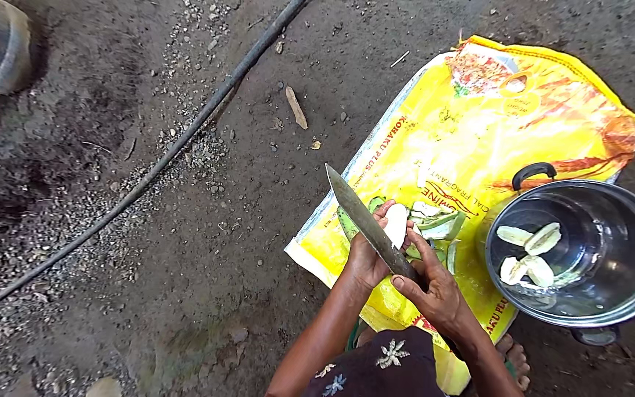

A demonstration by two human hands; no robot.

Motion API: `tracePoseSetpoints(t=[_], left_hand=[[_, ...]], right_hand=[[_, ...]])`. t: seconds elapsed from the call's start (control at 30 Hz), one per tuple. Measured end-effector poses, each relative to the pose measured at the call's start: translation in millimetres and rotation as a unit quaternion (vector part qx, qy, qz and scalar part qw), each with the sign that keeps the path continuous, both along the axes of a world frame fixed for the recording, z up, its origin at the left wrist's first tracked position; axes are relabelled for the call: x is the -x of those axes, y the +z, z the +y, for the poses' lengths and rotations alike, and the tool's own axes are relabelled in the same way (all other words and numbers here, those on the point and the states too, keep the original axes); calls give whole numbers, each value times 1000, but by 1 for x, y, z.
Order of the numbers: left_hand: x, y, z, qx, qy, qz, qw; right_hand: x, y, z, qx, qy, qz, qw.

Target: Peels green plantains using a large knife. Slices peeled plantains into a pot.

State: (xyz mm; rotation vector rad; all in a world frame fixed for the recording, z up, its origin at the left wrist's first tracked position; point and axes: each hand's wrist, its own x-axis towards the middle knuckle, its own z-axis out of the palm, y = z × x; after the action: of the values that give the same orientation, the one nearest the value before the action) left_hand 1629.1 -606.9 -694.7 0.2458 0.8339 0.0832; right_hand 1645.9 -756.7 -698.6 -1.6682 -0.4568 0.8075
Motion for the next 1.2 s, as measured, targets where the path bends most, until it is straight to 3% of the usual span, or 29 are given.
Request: tracePoseSetpoints(t=[0.17, 0.4, 0.6, 1.2], left_hand=[[-5, 4, -2, 20, 17, 41, 999], [-8, 1, -6, -53, 30, 46, 997], [-11, 7, -5, -27, 45, 62, 997], [-9, 4, -10, -102, 30, 61, 992]], right_hand=[[0, -1, 0, -7, 6, 2, 1000], [0, 1, 0, 12, 0, 0, 1000], [-1, 1, -1, 16, 10, -1, 1000], [-5, -2, -5, -9, 10, 100, 995]])
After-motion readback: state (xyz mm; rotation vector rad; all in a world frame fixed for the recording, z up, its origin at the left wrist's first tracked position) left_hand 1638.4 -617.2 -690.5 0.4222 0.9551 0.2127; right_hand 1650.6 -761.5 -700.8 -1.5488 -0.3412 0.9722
